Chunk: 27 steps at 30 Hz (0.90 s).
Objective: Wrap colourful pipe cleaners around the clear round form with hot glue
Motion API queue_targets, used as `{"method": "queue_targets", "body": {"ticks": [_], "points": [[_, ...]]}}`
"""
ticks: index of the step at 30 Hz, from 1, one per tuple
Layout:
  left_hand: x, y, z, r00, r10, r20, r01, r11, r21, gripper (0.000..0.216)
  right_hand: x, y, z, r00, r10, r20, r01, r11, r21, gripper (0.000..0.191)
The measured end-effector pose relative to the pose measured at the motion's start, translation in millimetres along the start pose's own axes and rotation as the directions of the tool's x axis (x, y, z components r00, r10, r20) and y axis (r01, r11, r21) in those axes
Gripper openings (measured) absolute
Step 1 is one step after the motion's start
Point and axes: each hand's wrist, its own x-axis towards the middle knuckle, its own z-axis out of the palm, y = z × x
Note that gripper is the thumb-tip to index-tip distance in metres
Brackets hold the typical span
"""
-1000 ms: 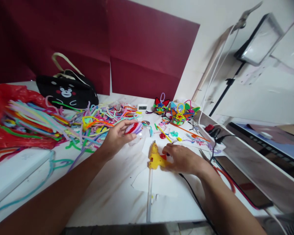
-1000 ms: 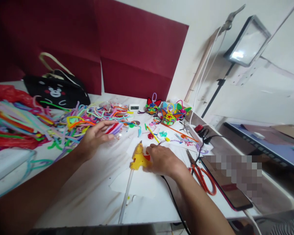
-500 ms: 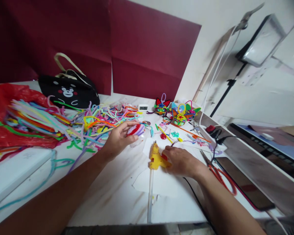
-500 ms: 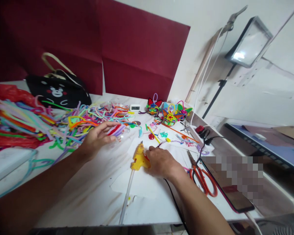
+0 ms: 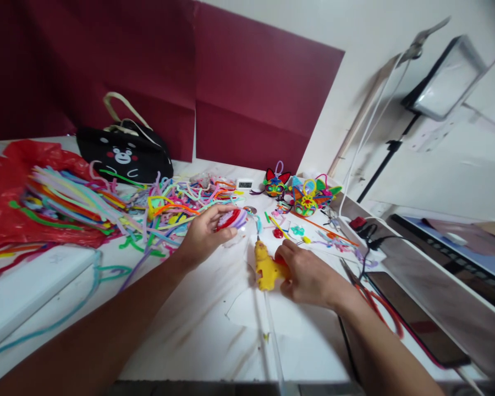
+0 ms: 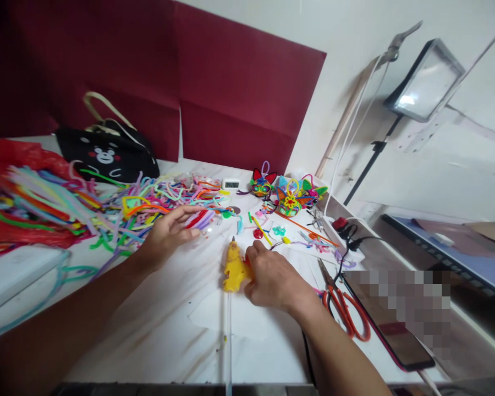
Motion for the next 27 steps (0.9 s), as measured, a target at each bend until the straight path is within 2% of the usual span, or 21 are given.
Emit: {"method": "queue_targets", "body": {"ticks": [3, 5, 8, 11, 14, 17, 22, 27], "points": [[1, 2, -1, 0.999, -0.01, -0.049, 0.01, 1.0, -0.003, 0.05, -10, 6, -10, 0.994, -0.052, -0.098, 0.065, 0.988, 0.141, 0.032], [1, 4, -1, 0.996, -0.019, -0.086, 0.019, 1.0, 0.001, 0.051, -15, 13, -14, 0.989, -0.041, -0.141, 0.08, 0.954, 0.287, 0.033], [2, 5, -1, 0.995, -0.036, -0.089, 0.035, 0.999, -0.008, 0.052, -19, 23, -15, 0.984, -0.035, -0.173, 0.126, 0.826, 0.549, 0.033], [1, 4, 0, 0.997, -0.044, -0.065, 0.043, 0.999, -0.02, 0.055, -19, 26, -13, 0.971, -0.093, -0.218, 0.221, 0.687, 0.692, 0.033], [0, 2, 0, 0.999, -0.024, -0.032, 0.023, 0.999, -0.026, 0.055, -19, 22, -13, 0.948, -0.147, -0.282, 0.312, 0.599, 0.737, 0.031], [-1, 1, -1, 1.0, -0.004, 0.001, 0.004, 0.999, -0.05, 0.055, -18, 17, -16, 0.934, -0.154, -0.321, 0.352, 0.543, 0.763, 0.029], [-1, 4, -1, 0.999, 0.014, 0.049, -0.01, 0.997, -0.083, 0.056, -19, 15, -16, 0.955, -0.119, -0.273, 0.297, 0.451, 0.842, 0.034], [-3, 7, -1, 0.997, 0.024, 0.071, -0.019, 0.997, -0.079, 0.055, -19, 23, -11, 0.967, -0.145, -0.208, 0.249, 0.396, 0.884, 0.039]]}}
